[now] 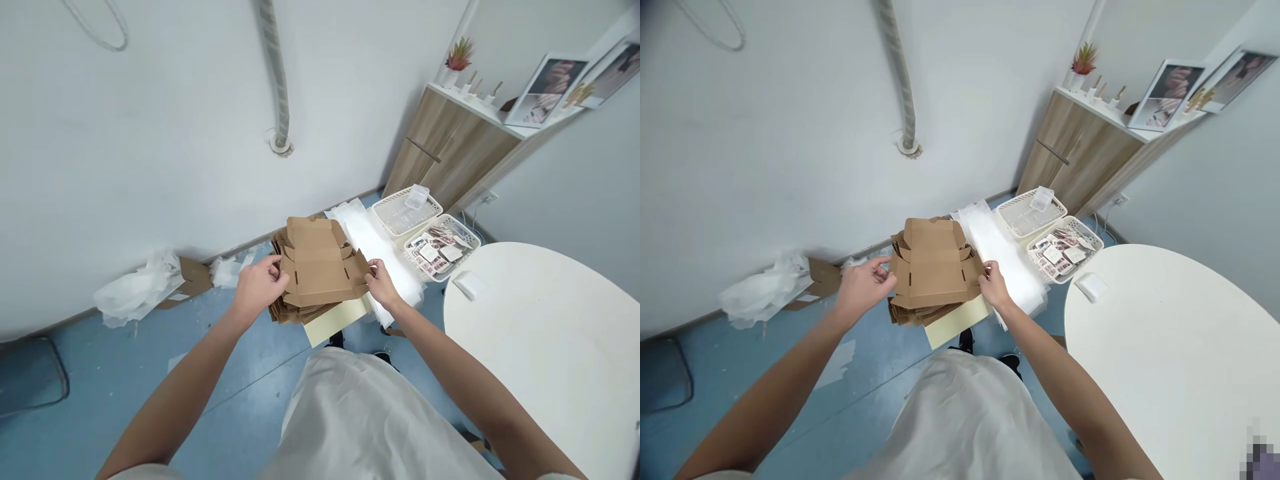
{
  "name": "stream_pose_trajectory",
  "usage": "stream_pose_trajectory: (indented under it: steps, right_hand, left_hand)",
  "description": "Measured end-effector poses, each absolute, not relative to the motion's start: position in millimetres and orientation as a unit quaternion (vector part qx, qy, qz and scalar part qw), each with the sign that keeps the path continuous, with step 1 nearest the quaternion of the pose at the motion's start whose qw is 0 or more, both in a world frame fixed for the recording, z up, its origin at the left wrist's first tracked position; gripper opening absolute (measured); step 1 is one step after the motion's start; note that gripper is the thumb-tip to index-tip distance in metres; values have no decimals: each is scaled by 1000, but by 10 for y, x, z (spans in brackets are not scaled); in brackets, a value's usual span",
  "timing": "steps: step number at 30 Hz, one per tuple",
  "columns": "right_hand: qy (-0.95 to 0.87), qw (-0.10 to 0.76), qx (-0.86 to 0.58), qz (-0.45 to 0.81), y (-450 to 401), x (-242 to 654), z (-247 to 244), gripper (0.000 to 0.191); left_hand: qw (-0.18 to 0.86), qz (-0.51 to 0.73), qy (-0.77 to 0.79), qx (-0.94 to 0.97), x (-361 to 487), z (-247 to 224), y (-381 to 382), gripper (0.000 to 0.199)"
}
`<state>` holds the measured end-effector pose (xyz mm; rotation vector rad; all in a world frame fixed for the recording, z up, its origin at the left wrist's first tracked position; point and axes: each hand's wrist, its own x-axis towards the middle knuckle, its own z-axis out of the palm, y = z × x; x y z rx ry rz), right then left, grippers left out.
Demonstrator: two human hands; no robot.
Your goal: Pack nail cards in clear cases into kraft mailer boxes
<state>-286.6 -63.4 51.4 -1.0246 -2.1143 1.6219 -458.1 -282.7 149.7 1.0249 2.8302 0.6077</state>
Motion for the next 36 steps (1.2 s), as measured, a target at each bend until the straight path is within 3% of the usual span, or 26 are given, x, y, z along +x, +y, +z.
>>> stream_pose_trajectory:
  steps: [6, 12, 23, 36]
  right_hand:
    - [-675, 214, -356, 610, -720, -2596, 784, 29]
    - [-650, 316, -408, 557, -673, -2024, 943, 27]
    - [-500, 470, -552, 474, -602, -277, 811, 36]
    - [-401, 528, -641, 388, -740, 1838, 528, 47]
  left_hand:
    - [-6, 248, 902, 354, -4505, 1765, -2795, 36]
    - [-35, 320, 849, 419, -4235, 1648, -2372, 35]
    - [108, 394, 625, 665, -3045, 1215, -1165, 30]
    - [206, 373, 531, 732, -1139, 926, -294, 31]
